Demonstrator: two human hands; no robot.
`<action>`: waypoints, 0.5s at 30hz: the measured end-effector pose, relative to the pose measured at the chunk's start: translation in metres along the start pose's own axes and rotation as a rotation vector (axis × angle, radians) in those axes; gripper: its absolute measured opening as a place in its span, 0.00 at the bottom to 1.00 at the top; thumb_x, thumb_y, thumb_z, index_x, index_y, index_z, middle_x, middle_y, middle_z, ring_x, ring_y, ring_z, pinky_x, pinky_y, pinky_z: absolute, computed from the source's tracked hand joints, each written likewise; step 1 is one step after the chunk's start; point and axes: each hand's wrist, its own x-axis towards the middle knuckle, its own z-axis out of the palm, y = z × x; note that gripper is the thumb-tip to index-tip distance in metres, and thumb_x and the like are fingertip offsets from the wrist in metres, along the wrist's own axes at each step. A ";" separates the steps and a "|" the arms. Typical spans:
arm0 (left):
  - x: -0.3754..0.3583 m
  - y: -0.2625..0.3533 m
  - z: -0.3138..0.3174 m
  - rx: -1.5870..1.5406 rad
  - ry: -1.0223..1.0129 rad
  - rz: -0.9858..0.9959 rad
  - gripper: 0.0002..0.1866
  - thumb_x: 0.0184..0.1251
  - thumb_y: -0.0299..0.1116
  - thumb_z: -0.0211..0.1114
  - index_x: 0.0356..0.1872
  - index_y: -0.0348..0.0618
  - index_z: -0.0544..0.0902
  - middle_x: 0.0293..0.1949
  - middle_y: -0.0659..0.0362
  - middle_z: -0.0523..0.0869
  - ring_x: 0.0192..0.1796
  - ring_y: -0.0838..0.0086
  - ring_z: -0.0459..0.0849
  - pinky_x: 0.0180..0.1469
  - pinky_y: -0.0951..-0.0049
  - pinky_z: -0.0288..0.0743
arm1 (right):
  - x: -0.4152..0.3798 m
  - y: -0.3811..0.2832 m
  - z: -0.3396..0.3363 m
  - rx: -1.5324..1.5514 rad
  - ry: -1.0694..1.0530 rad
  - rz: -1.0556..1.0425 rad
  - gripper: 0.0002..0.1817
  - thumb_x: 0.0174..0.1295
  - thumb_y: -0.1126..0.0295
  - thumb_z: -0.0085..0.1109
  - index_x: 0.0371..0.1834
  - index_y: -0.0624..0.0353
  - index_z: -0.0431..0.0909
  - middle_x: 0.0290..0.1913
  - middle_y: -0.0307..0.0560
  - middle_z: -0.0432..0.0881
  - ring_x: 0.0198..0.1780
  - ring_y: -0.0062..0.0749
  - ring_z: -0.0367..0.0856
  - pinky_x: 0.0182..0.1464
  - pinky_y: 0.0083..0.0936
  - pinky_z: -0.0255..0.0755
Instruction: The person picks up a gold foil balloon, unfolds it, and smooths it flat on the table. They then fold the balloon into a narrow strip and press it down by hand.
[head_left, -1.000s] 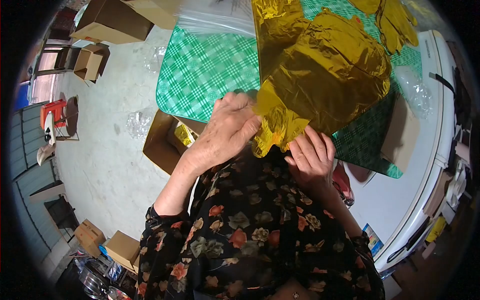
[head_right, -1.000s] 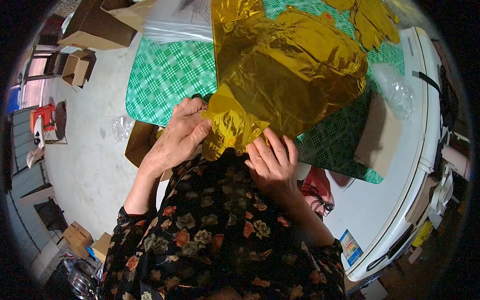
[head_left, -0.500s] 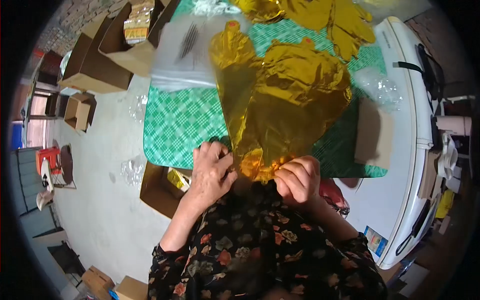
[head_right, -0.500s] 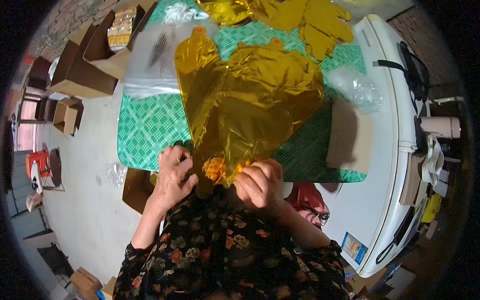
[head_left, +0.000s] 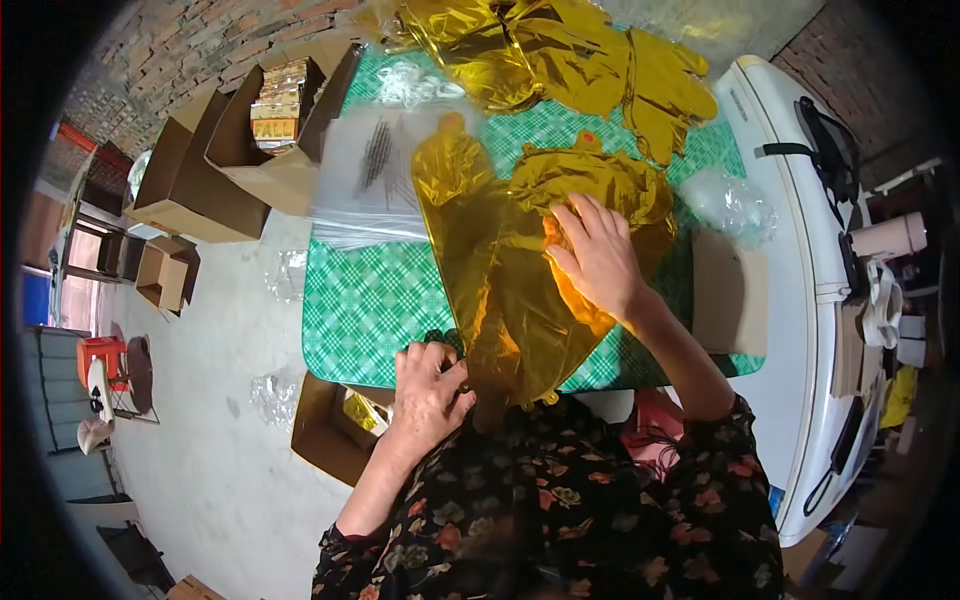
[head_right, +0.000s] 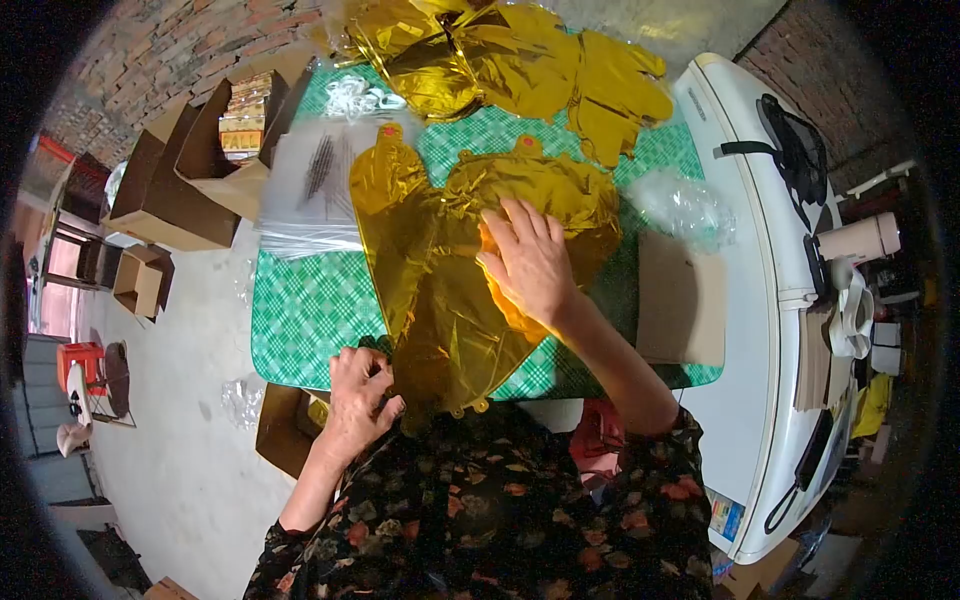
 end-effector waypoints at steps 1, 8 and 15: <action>0.000 0.000 0.000 -0.005 -0.001 0.005 0.20 0.39 0.26 0.80 0.37 0.39 0.82 0.47 0.54 0.76 0.50 0.55 0.71 0.52 0.54 0.62 | 0.003 0.004 0.005 0.016 -0.020 0.007 0.30 0.69 0.53 0.64 0.70 0.56 0.73 0.71 0.56 0.71 0.73 0.50 0.66 0.72 0.46 0.59; 0.000 -0.001 0.000 -0.017 -0.012 -0.003 0.21 0.41 0.26 0.79 0.41 0.41 0.83 0.47 0.55 0.75 0.49 0.57 0.70 0.51 0.55 0.63 | 0.009 0.011 0.020 -0.010 -0.122 -0.010 0.32 0.74 0.53 0.57 0.77 0.55 0.67 0.78 0.56 0.62 0.80 0.52 0.56 0.79 0.54 0.48; 0.000 -0.002 0.000 0.016 0.008 0.001 0.22 0.42 0.30 0.80 0.44 0.46 0.86 0.45 0.56 0.77 0.50 0.58 0.74 0.50 0.57 0.64 | 0.007 0.011 0.024 0.034 -0.113 -0.005 0.31 0.76 0.55 0.55 0.77 0.56 0.66 0.79 0.56 0.61 0.82 0.53 0.53 0.81 0.57 0.43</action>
